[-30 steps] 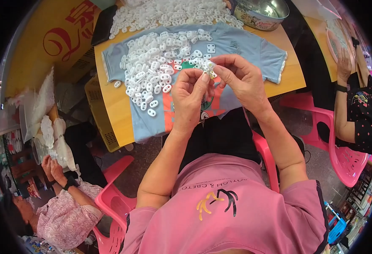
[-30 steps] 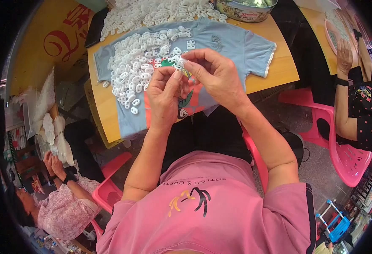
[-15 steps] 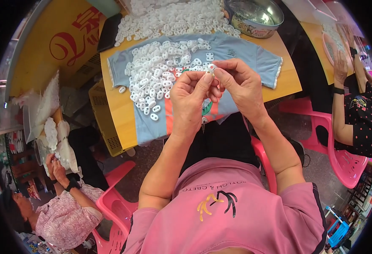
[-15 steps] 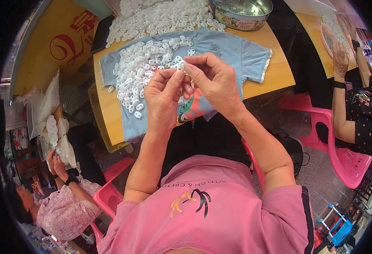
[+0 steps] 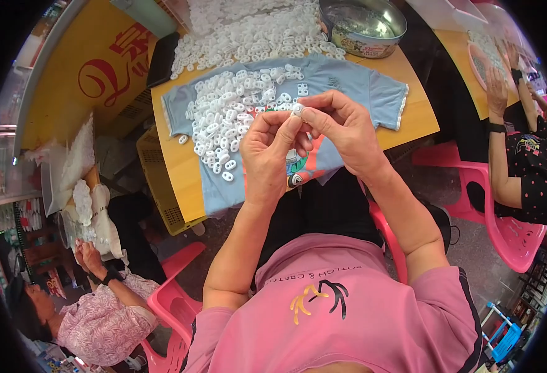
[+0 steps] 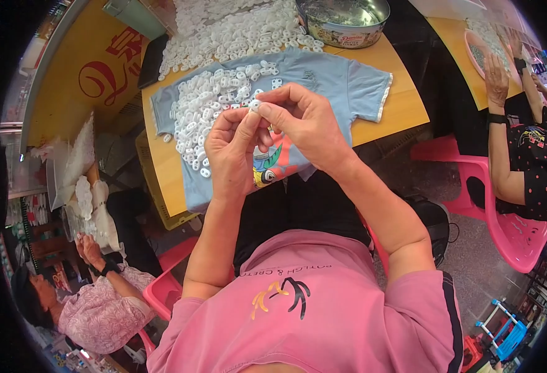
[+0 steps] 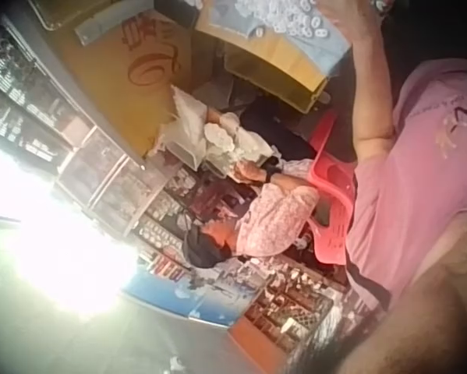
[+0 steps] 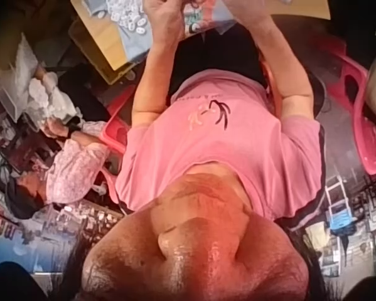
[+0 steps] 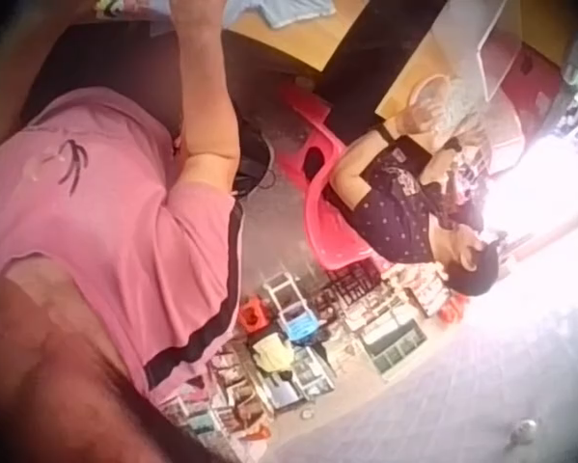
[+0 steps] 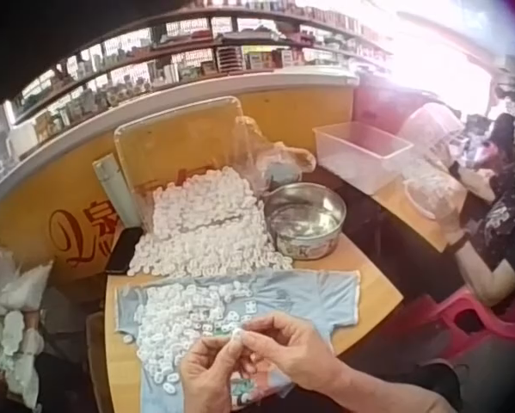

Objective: Inspecting and sorting small white plastic buttons on a workbench.

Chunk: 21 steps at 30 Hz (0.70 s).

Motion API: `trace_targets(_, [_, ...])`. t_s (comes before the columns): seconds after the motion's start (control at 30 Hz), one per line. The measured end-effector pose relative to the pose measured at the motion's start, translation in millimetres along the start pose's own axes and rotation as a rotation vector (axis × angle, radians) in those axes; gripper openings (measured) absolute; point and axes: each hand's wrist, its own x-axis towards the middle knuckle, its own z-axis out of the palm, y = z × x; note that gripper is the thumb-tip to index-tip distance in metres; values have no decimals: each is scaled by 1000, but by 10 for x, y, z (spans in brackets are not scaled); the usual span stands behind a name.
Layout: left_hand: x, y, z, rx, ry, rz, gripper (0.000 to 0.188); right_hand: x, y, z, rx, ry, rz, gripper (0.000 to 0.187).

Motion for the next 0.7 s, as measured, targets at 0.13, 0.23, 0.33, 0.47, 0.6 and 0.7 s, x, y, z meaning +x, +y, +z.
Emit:
trace_targets(0.13, [-44, 20, -66, 14, -75, 64, 16, -1, -24, 30, 112, 4, 53, 22])
trace_targets(0.23, [-80, -19, -133, 17, -110, 125, 23, -12, -73, 52, 201, -9, 103, 25])
trace_targets(0.33, [-66, -45, -122, 40, -126, 224, 32, -35, -121, 93, 269, -46, 133, 35])
trace_targets(0.47, [-29, -26, -149, 315, -246, 379, 46, -115, -152, 218, 302, -86, 181, 56])
trace_targets(0.6, [-150, -9, -105, 39, -249, 238, 44, -190, -110, 354, 411, -78, 180, 66])
trace_targets(0.7, [-134, -56, -169, 50, -279, 352, 41, -235, -39, 408, 429, -84, 163, 71])
